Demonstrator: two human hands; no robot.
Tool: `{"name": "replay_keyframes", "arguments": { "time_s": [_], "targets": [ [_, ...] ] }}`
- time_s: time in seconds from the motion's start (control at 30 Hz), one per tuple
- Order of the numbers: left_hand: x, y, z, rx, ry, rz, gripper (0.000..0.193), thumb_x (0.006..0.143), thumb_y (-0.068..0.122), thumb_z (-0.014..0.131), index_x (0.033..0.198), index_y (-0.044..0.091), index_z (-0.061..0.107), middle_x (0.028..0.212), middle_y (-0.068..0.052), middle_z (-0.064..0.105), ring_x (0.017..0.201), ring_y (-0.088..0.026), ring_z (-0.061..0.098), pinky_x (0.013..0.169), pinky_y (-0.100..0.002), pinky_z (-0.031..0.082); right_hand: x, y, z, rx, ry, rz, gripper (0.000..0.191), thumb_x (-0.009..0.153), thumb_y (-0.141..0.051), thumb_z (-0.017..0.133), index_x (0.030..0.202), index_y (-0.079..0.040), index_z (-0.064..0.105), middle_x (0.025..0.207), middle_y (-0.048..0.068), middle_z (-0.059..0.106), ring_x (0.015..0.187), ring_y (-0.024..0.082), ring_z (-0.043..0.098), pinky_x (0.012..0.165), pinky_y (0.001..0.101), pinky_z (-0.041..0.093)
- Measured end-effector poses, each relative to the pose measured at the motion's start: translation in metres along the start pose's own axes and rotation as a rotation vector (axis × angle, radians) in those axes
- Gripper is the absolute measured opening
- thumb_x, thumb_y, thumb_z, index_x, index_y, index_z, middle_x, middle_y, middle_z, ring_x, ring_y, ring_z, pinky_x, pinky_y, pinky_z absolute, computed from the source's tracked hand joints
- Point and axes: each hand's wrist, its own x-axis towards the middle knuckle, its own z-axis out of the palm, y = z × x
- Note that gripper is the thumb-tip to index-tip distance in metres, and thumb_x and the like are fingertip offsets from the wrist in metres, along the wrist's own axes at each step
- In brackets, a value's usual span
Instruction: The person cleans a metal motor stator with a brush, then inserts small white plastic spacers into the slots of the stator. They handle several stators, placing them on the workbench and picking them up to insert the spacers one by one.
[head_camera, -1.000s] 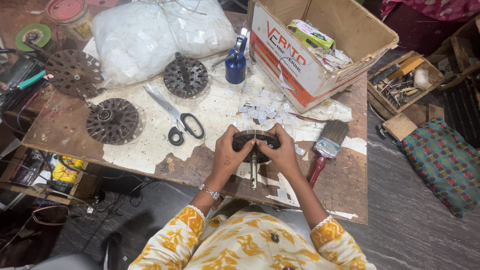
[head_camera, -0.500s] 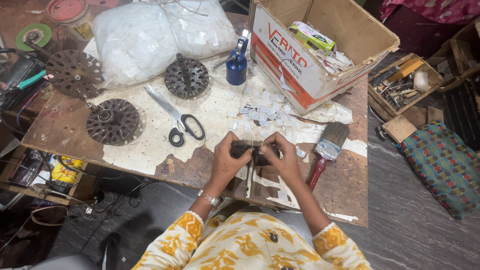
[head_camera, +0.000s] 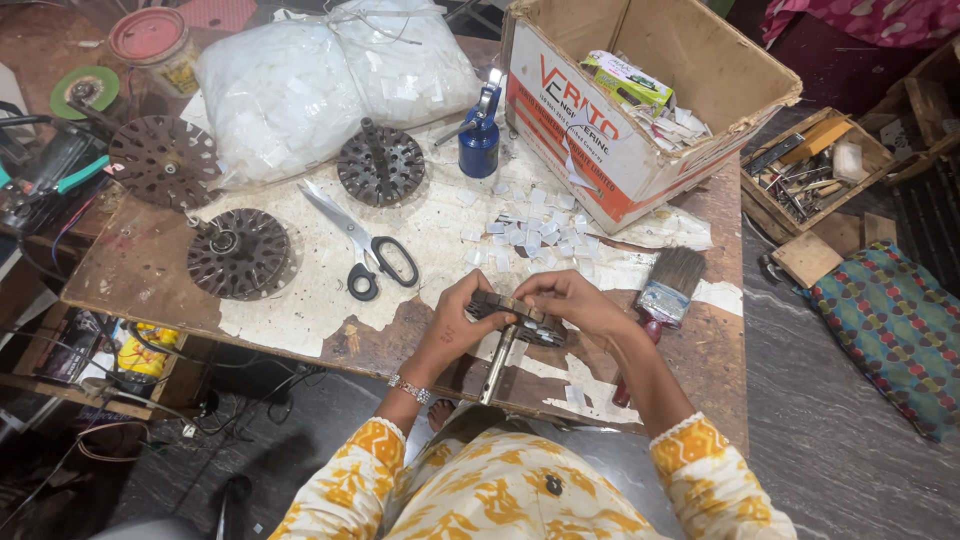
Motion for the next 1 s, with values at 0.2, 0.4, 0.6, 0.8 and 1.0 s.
{"name": "replay_keyframes", "arguments": {
  "time_s": [0.2, 0.4, 0.6, 0.8, 1.0],
  "targets": [
    [0.013, -0.021, -0.003, -0.086, -0.068, -0.085, 0.046, 0.075, 0.028, 0.092, 0.084, 0.008, 0.052, 0.070, 0.004, 0.056, 0.068, -0.004, 0.047, 0.059, -0.025, 0.042, 0.023, 0.020, 0.011, 0.105, 0.102, -0.041, 0.014, 0.096, -0.014, 0.072, 0.098, 0.000, 0.074, 0.084, 0.000, 0.070, 0.074, 0.006, 0.060, 0.068, 0.0236, 0.049],
    [0.015, -0.030, 0.003, -0.179, -0.006, -0.118, 0.048, 0.077, 0.027, 0.092, 0.079, 0.010, 0.046, 0.070, 0.009, 0.048, 0.068, -0.003, 0.042, 0.058, -0.023, 0.039, 0.019, -0.043, -0.001, -0.209, 0.606, -0.238, 0.014, 0.094, -0.018, 0.074, 0.099, -0.005, 0.078, 0.076, -0.004, 0.067, 0.064, 0.005, 0.053, 0.059, 0.0237, 0.045],
    [0.015, -0.024, 0.010, -0.169, 0.075, -0.187, 0.040, 0.080, 0.023, 0.088, 0.081, 0.008, 0.050, 0.072, 0.006, 0.059, 0.070, -0.003, 0.052, 0.061, -0.022, 0.047, -0.036, -0.101, 0.002, -0.836, 1.027, -0.590, 0.024, 0.088, -0.016, 0.085, 0.107, -0.003, 0.077, 0.083, 0.011, 0.063, 0.067, 0.016, 0.056, 0.064, 0.0298, 0.046],
    [0.015, -0.022, 0.015, -0.277, 0.174, -0.173, 0.030, 0.086, 0.023, 0.082, 0.088, 0.008, 0.057, 0.080, 0.005, 0.067, 0.075, -0.001, 0.059, 0.067, -0.021, 0.051, -0.014, -0.055, -0.001, -0.974, 0.715, -0.224, 0.043, 0.083, -0.025, 0.083, 0.120, -0.008, 0.070, 0.101, 0.010, 0.070, 0.081, 0.021, 0.069, 0.070, 0.0348, 0.052],
    [0.010, -0.022, 0.016, -0.211, 0.237, -0.141, 0.035, 0.089, 0.024, 0.083, 0.086, 0.006, 0.053, 0.077, 0.004, 0.062, 0.073, -0.001, 0.053, 0.064, -0.021, 0.048, -0.014, 0.010, 0.021, -0.110, 0.337, -0.318, 0.032, 0.104, -0.025, 0.064, 0.128, -0.003, 0.066, 0.106, -0.001, 0.068, 0.100, 0.007, 0.060, 0.088, 0.0240, 0.050]
  ]
}}
